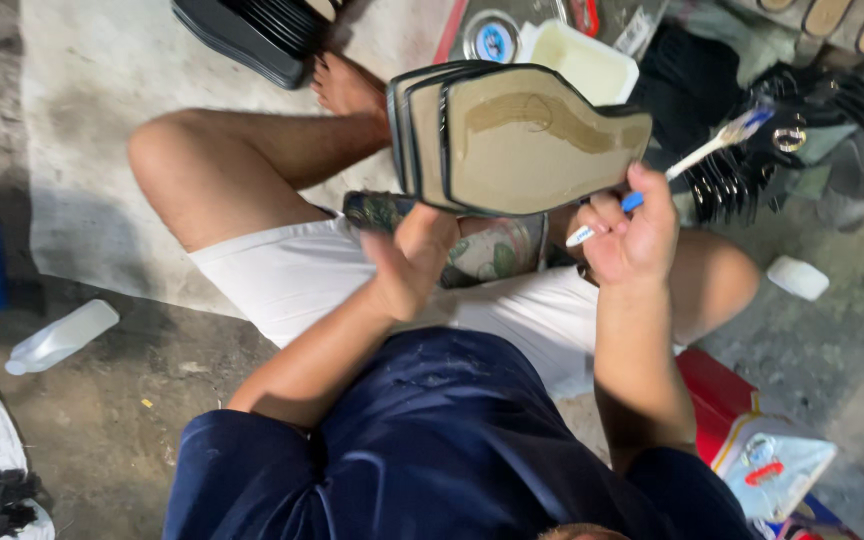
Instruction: The person sits on the floor and applies a white adhesive to the sole of a black sandal using a toothbrush. They repeatedly dip the toothbrush into a container of glue and spread it across the sandal's surface, then place the finished sandal on a nearby stack.
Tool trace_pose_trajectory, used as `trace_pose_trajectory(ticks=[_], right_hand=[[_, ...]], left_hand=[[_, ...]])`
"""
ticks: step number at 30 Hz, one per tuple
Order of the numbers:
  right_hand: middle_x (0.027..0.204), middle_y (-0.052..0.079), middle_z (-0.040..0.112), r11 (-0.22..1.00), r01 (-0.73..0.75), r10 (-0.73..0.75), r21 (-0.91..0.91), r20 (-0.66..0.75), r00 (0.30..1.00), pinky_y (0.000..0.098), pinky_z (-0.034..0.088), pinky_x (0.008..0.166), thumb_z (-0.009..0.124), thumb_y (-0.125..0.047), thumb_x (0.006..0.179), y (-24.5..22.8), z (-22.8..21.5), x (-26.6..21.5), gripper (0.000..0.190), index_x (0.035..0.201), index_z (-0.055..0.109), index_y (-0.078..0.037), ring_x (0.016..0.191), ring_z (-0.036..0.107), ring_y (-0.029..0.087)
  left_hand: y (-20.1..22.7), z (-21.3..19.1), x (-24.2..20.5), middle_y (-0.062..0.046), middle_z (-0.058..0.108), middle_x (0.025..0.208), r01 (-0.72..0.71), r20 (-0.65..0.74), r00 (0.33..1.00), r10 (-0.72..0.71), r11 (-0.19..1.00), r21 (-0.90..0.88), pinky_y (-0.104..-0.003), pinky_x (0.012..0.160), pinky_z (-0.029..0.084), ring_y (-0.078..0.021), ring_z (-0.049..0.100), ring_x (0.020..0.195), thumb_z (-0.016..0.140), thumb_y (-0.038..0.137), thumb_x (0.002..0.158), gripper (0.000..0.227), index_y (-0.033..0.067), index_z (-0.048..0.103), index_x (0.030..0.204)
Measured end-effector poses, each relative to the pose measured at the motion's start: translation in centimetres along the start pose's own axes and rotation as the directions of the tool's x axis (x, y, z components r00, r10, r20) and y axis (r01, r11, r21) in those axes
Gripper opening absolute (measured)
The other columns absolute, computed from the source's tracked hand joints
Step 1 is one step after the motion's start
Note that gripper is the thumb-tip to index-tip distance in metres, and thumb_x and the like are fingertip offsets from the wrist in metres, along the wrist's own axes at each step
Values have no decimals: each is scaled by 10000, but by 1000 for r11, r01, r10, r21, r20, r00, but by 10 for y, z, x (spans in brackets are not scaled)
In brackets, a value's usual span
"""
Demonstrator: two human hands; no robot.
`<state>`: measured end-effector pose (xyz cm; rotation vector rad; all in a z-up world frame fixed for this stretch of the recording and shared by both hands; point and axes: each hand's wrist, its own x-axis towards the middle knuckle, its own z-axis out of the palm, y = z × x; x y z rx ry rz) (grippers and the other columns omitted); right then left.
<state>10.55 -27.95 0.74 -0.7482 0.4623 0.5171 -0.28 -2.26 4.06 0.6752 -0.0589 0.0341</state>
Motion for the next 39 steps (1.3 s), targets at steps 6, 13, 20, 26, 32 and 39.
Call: trace_pose_trajectory(ticks=[6, 13, 20, 26, 32, 39], right_hand=[[840, 12, 576, 938, 107, -113, -330, -1, 994, 265, 337, 519, 623, -124, 985, 17, 9, 0, 131, 1102, 624, -64, 504, 352, 76], [1069, 98, 687, 287, 687, -653, -668, 388, 650, 229, 469, 715, 564, -72, 1176, 14, 58, -44, 208, 1370, 530, -5, 746, 546, 85], [1072, 168, 706, -5, 759, -520, -651, 650, 554, 260, 556, 815, 663, 32, 1070, 16, 99, -82, 129, 1194, 632, 16, 928, 694, 189], [1092, 163, 713, 7, 770, -515, -638, 658, 549, 235, 540, 772, 679, 7, 1065, 18, 112, -79, 136, 1198, 651, 10, 898, 687, 177], [1079, 169, 708, -14, 774, -515, -633, 668, 537, 217, 519, 683, 679, 3, 1052, 16, 107, -83, 129, 1176, 647, 7, 838, 674, 167], [1058, 166, 690, 40, 778, -526, -626, 649, 549, 237, 557, 719, 665, 21, 1090, 16, 105, -80, 144, 1230, 639, 2, 844, 676, 156]], left_hand=[[-24, 16, 10, -131, 475, 1414, -200, -325, 896, 304, 927, 316, -379, 1158, 415, -222, 497, 1314, 763, 83, 1028, 738, -6, 241, 1543], [-8, 18, 9, -181, 559, 1412, -263, -124, 880, 458, 688, 676, -343, 1122, 479, -247, 588, 1279, 735, -79, 940, 788, 81, 316, 1588], [-3, 29, 10, -172, 543, 1422, -408, 168, 813, 557, 341, 847, -377, 983, 579, -316, 631, 1213, 735, -100, 872, 987, 257, 262, 1660], [-3, 30, 6, -208, 446, 1507, -447, 177, 817, 549, 408, 796, -268, 844, 633, -241, 676, 1141, 707, -161, 892, 975, 277, 283, 1653], [-1, 29, 7, -199, 446, 1513, -454, 214, 800, 560, 332, 827, -298, 859, 613, -264, 655, 1170, 702, -143, 885, 961, 269, 292, 1650], [0, 31, 5, -201, 446, 1524, -444, 205, 814, 543, 357, 822, -291, 879, 604, -240, 648, 1152, 719, -142, 892, 954, 261, 297, 1647]])
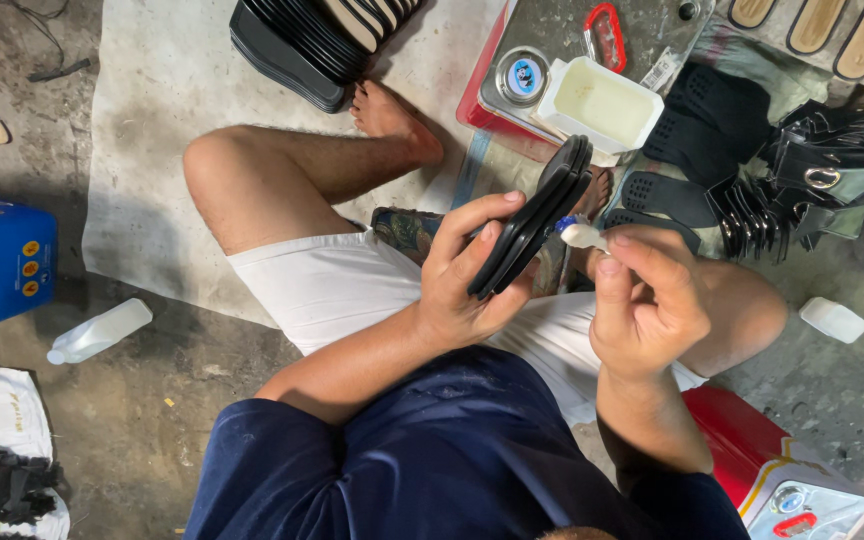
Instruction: The person sits on the floor and applies a white adhesive to the sole of a black sandal using a toothbrush. They repeatedly dip the toothbrush into a container of glue and spread it across the sandal's surface, then place the finished sandal on a nearby stack.
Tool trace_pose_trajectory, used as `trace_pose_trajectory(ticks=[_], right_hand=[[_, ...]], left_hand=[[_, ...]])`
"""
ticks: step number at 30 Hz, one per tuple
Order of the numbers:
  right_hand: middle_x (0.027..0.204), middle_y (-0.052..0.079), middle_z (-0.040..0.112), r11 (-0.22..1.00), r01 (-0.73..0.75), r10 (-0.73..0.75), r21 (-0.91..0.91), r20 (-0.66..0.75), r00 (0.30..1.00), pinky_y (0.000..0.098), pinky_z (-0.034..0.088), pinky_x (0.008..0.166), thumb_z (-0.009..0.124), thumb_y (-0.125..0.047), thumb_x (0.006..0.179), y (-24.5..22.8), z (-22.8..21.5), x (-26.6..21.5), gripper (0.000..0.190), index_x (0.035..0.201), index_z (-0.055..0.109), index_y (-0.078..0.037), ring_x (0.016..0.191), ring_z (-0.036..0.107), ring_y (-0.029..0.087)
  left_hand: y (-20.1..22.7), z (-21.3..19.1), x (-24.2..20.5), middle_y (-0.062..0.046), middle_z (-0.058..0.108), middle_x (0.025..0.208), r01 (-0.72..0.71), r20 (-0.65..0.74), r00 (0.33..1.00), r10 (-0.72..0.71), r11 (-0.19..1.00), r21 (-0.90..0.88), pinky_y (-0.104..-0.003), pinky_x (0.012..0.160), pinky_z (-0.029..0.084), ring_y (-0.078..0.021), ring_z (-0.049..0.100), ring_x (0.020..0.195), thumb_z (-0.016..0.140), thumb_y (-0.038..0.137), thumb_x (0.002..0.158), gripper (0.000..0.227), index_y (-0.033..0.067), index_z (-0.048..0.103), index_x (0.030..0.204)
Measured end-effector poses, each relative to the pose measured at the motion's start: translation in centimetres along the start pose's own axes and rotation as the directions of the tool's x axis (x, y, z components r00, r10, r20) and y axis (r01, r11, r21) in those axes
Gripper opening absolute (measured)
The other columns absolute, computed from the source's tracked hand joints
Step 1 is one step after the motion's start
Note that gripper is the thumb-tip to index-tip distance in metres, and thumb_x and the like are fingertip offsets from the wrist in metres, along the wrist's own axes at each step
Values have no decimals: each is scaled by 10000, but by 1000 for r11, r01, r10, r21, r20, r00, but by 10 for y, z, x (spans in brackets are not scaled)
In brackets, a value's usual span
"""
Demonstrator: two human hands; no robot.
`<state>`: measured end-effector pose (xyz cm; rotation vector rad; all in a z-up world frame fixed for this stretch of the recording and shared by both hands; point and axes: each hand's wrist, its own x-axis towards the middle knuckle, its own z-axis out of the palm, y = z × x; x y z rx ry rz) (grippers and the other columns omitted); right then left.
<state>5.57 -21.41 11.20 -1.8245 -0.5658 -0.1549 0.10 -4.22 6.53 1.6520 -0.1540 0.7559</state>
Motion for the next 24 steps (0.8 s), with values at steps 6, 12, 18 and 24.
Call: trace_pose_trajectory(ticks=[6, 12, 18, 24], right_hand=[[1112, 174, 695, 998, 38, -37, -51, 34, 999, 229, 556, 698, 676, 3, 1066, 0, -6, 1, 143, 1205, 645, -3, 843, 685, 180], [1078, 167, 700, 990, 59, -56, -131, 21, 998, 259, 555, 762, 682, 2, 1091, 3, -7, 4, 145, 1232, 653, -8, 916, 689, 204], [1115, 172, 702, 986, 96, -83, -133, 99, 992, 261, 566, 727, 693, -2, 1067, 4, -7, 9, 131, 1194, 663, -4, 882, 698, 203], [1123, 175, 704, 984, 115, -93, -134, 159, 983, 265, 566, 720, 700, -12, 1062, 2, -9, 10, 141, 1199, 669, -14, 889, 707, 216]], left_hand=[[2, -4, 0, -219, 439, 1522, 39, 25, 999, -38, 999, -29, -266, 867, 627, -207, 671, 1135, 692, -141, 910, 910, 240, 302, 1638], [5, -5, -1, -199, 474, 1479, 43, 53, 998, -43, 999, 17, -309, 972, 582, -292, 634, 1234, 735, -63, 912, 845, 142, 323, 1620], [15, -5, 1, -183, 503, 1479, 167, 53, 984, -171, 984, 67, -307, 1048, 541, -267, 643, 1233, 801, 34, 882, 823, 50, 375, 1586], [24, -8, 11, -194, 452, 1509, 223, 73, 971, -227, 973, 63, -324, 1137, 498, -295, 569, 1350, 822, 80, 896, 852, 30, 345, 1600]])
